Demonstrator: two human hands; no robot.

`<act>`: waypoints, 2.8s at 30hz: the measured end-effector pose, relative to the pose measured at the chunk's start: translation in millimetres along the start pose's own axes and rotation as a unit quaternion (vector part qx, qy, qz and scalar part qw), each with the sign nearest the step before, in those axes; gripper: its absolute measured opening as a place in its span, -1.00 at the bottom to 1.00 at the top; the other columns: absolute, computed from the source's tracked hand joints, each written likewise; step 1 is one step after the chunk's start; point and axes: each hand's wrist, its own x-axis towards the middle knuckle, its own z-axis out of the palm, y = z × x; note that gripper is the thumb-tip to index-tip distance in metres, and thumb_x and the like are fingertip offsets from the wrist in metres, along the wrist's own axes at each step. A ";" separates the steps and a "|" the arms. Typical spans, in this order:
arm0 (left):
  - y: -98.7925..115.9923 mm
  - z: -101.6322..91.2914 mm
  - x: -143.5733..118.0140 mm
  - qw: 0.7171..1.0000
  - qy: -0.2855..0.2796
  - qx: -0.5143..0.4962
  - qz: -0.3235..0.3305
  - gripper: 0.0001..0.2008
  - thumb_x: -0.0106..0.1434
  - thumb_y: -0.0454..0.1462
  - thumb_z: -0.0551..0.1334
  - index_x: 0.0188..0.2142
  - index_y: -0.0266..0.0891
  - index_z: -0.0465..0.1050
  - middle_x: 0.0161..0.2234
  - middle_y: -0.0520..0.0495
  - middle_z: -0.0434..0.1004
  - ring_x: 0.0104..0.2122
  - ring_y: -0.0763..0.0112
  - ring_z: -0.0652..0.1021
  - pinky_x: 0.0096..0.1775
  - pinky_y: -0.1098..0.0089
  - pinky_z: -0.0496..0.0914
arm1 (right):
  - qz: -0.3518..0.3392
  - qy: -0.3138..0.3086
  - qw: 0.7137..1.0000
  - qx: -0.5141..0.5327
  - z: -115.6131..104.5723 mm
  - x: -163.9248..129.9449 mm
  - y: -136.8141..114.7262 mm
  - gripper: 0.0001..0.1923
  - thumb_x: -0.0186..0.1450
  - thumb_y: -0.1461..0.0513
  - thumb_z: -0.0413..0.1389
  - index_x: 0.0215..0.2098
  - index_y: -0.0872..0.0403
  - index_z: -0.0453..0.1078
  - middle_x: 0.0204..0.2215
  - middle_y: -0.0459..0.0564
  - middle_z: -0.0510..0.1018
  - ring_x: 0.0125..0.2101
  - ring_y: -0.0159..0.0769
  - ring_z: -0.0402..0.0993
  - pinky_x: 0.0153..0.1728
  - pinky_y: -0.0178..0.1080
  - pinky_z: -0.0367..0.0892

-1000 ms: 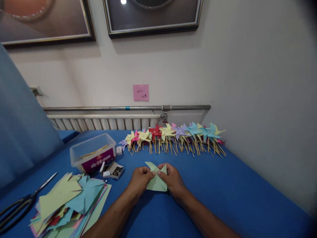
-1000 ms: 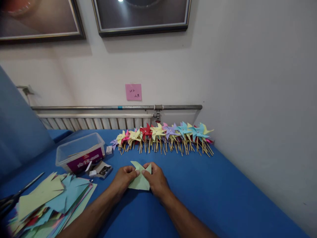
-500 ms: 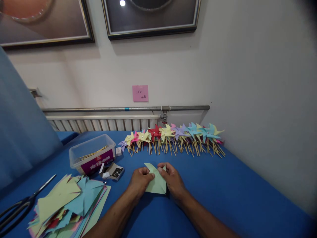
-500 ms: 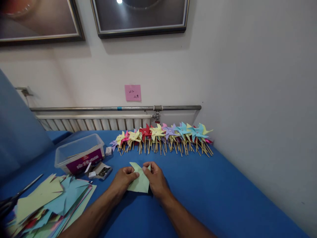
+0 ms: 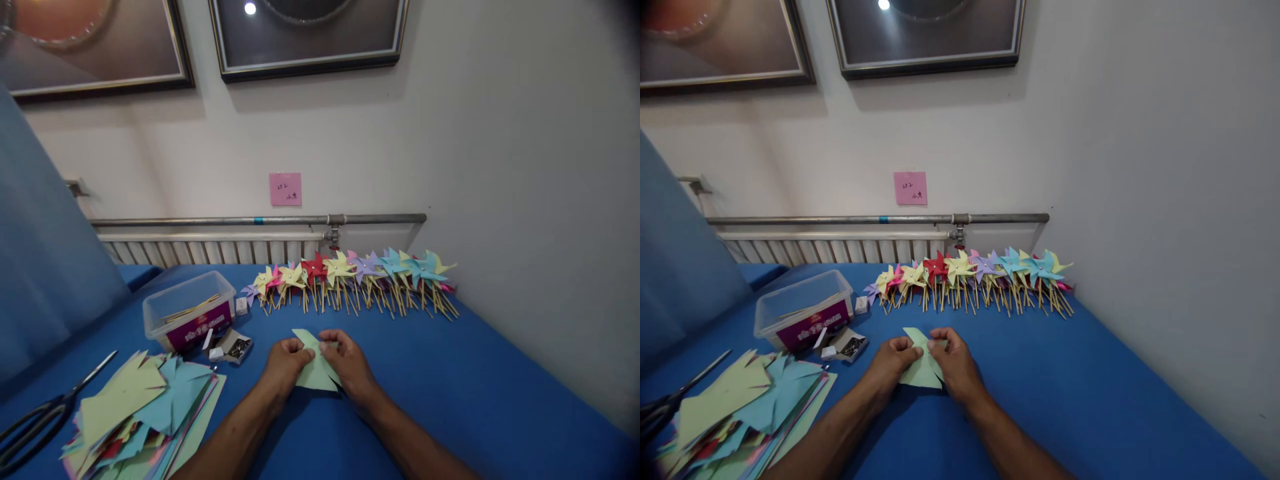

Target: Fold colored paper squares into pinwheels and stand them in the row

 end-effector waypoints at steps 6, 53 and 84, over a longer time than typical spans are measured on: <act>3.2 -0.9 -1.7 0.999 -0.013 -0.034 -0.005 -0.66 -0.19 -0.14 0.43 -0.62 -0.24 0.31 -0.70 0.09 0.34 -0.69 0.57 0.26 -0.58 0.47 0.13 | 0.014 0.039 0.996 0.075 4.0 -1.0 -3.6 -0.47 -0.09 0.10 0.43 -0.20 0.05 0.39 -0.46 -0.14 0.53 -0.50 -0.32 0.43 -0.44 -0.29 0.32; 5.0 3.5 -3.5 1.000 0.009 -0.026 0.011 -0.62 -0.17 -0.08 0.44 -0.66 -0.22 0.28 -0.74 0.13 0.26 -0.71 0.58 0.22 -0.59 0.48 0.09 | -0.004 0.020 1.000 0.017 4.9 -1.2 -0.3 -0.61 -0.02 0.07 0.34 -0.30 0.03 0.37 -0.51 -0.13 0.52 -0.51 -0.27 0.42 -0.46 -0.26 0.30; 4.2 2.5 -3.8 0.998 0.030 -0.057 -0.016 -0.66 -0.20 -0.16 0.44 -0.64 -0.24 0.30 -0.70 0.05 0.38 -0.69 0.51 0.33 -0.57 0.45 0.22 | -0.070 0.028 0.997 0.034 6.4 -7.7 -12.6 -0.59 0.05 0.16 0.33 -0.16 0.02 0.36 -0.29 -0.06 0.56 -0.35 -0.27 0.48 -0.34 -0.26 0.38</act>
